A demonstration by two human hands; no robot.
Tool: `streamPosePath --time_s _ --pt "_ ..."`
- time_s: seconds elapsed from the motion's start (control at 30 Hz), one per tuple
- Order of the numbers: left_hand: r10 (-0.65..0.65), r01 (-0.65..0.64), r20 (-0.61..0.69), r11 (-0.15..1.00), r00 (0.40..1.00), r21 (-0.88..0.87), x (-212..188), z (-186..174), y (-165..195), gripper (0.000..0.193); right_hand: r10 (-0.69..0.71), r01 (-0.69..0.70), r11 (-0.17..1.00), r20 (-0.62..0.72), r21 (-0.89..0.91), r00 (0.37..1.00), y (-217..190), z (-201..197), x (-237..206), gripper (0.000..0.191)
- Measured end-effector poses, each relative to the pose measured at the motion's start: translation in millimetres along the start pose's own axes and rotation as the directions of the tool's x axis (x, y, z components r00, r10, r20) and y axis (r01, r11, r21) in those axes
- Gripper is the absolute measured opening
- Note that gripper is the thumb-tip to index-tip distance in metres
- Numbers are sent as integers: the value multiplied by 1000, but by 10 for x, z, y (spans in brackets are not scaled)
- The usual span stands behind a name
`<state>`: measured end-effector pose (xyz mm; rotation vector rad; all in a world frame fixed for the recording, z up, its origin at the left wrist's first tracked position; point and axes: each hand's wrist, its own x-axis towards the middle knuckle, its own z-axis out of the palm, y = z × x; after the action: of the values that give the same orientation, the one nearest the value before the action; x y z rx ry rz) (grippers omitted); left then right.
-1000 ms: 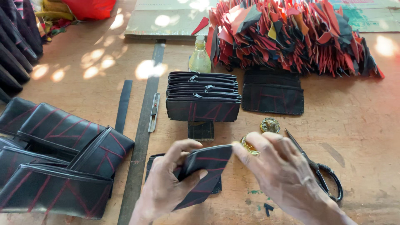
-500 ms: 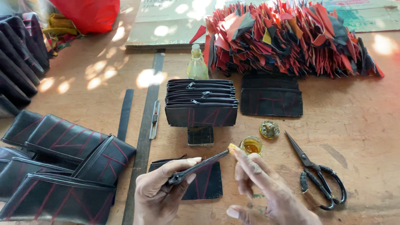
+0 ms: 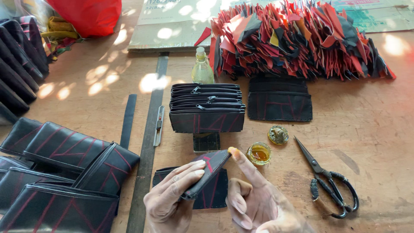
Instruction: The person applies a yellow adhesive from a small jar to the edges of black leather wallets with red stitching. They handle each wallet one at a time, spread the glue along the seams, and place the finished wallets into a stack on the table.
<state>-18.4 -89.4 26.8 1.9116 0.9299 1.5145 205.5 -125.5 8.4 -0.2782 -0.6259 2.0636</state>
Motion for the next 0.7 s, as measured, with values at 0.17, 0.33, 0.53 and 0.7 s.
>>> streamPosePath --time_s 0.17,0.33,0.53,0.7 --pt "44 -44 2 999 999 29 -9 36 -34 49 -87 4 909 181 416 980 111 -89 -6 118" --pt "-42 41 -44 999 998 -35 -51 -3 -100 30 -353 263 918 310 296 883 -416 -211 -209 108" --pt "-311 311 2 949 950 -53 -53 -89 -212 33 -642 579 674 24 -459 766 -1131 -149 -433 97" --pt "-422 405 164 906 892 126 27 -163 -276 30 -589 -32 -292 153 -956 794 -978 85 -250 65"
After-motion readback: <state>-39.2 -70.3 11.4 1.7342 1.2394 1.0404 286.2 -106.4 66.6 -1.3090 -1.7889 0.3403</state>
